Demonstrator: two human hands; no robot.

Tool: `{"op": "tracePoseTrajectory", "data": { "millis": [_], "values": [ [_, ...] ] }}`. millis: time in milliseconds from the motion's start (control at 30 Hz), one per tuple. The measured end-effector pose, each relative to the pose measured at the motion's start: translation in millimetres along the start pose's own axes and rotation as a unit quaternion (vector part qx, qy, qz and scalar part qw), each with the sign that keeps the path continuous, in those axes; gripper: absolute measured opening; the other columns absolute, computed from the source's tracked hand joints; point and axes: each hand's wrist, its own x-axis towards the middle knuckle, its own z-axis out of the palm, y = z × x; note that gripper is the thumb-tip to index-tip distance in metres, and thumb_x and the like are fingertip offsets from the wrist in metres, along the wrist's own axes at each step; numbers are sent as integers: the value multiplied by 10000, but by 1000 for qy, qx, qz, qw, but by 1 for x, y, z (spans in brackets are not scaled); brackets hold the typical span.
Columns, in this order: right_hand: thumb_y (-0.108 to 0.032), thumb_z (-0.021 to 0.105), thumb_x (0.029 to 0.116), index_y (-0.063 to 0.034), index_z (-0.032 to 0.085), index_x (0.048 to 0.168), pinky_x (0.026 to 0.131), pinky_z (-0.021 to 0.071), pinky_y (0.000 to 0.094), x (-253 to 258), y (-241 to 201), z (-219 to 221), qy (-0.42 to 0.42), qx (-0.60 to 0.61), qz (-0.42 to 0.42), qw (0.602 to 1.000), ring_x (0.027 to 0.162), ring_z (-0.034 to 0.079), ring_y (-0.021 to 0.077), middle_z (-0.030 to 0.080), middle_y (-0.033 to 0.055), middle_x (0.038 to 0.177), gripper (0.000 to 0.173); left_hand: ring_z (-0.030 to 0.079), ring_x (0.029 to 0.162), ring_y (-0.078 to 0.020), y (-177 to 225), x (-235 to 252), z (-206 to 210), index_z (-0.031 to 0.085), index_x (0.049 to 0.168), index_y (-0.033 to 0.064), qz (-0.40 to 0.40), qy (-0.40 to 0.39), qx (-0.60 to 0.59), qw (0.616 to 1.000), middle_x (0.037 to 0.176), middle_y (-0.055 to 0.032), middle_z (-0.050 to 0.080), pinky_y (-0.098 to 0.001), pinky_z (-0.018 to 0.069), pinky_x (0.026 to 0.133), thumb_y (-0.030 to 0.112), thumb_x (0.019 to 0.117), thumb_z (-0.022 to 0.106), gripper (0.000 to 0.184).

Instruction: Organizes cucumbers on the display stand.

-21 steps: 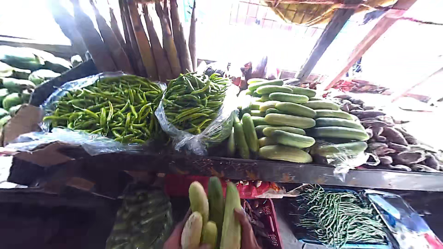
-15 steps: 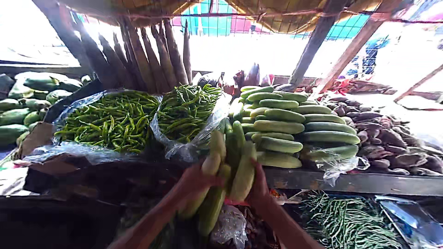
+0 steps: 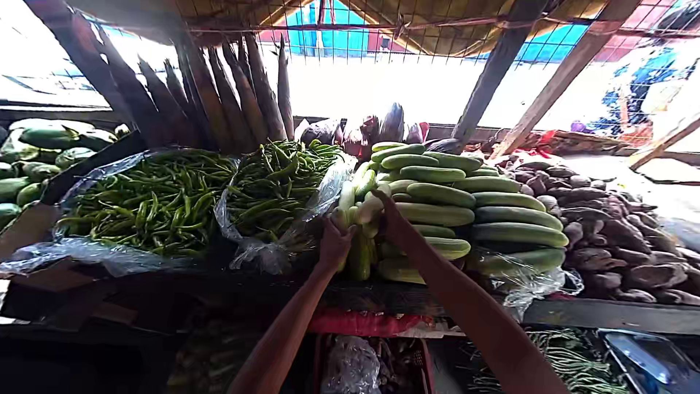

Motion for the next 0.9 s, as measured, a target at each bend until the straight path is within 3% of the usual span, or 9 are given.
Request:
{"op": "tracePoseTrajectory", "data": {
  "millis": [133,233,400,500,567,667,767,833,900],
  "values": [
    [-186,732,907,-56,341,1519,905,526,467,-4,-4,6,10,-3,-33,999,1108,596,319,564,234,1290,738,418,1437,-411,-19,-24,13,49,1621,-30,44,26,15,999,1623,-324,225,-471,419,1143,213,1036,571,820],
    [-288,607,1000,-36,536,1275,718,536,374,-1,-25,4,-4,-9,-42,999,829,604,207,598,127,1001,380,593,1219,-443,-46,-33,27,235,1598,-43,142,117,52,982,1497,-370,387,-447,546,981,149,1017,597,711],
    [-324,716,950,-36,432,1490,957,522,510,34,-69,9,60,-159,-173,970,1161,606,333,586,242,1324,675,591,1235,-464,-60,-38,39,373,1512,-117,228,211,42,949,1436,-400,448,-431,537,1011,133,999,615,620],
    [-465,687,962,-50,240,1610,1078,389,684,14,-75,8,71,-334,-230,911,1368,437,529,407,362,1504,890,523,1318,-484,-46,-37,25,400,1471,-159,222,250,-19,942,1440,-406,457,-467,468,1093,139,981,632,619],
    [-374,665,1002,-81,276,1587,955,524,610,-29,-33,11,-32,-368,-261,892,1196,607,455,540,312,1397,761,491,1368,-393,-15,-33,6,353,1513,-113,151,214,-93,961,1477,-346,452,-449,419,1138,189,1000,633,657],
    [-257,681,989,-58,124,1619,915,583,475,-80,32,10,-179,-292,-175,923,1164,655,334,493,277,1463,864,599,1257,-284,24,-21,-16,382,1543,-6,124,106,-166,973,1423,-247,556,-446,485,1067,200,1089,451,503],
    [-190,666,980,-14,181,1586,780,612,434,-86,45,-1,-88,-244,-208,943,989,703,288,596,255,1300,796,643,1225,-254,35,-22,-21,463,1508,31,122,19,-85,989,1366,-167,643,-451,505,1053,241,1131,298,462],
    [-219,643,1009,-31,221,1596,898,568,510,-77,25,-8,-5,-293,-217,931,1063,677,348,607,272,1299,747,615,1234,-365,30,-36,-8,407,1543,53,33,-9,60,998,1371,-209,612,-551,498,1026,309,1082,498,535],
    [-284,626,1028,-73,223,1611,957,493,651,-59,2,-8,61,-376,-214,900,1170,619,473,560,309,1381,740,504,1359,-435,14,-49,16,245,1619,46,-21,-53,161,985,1526,-256,455,-599,463,1052,488,958,677,905]
  ]
}}
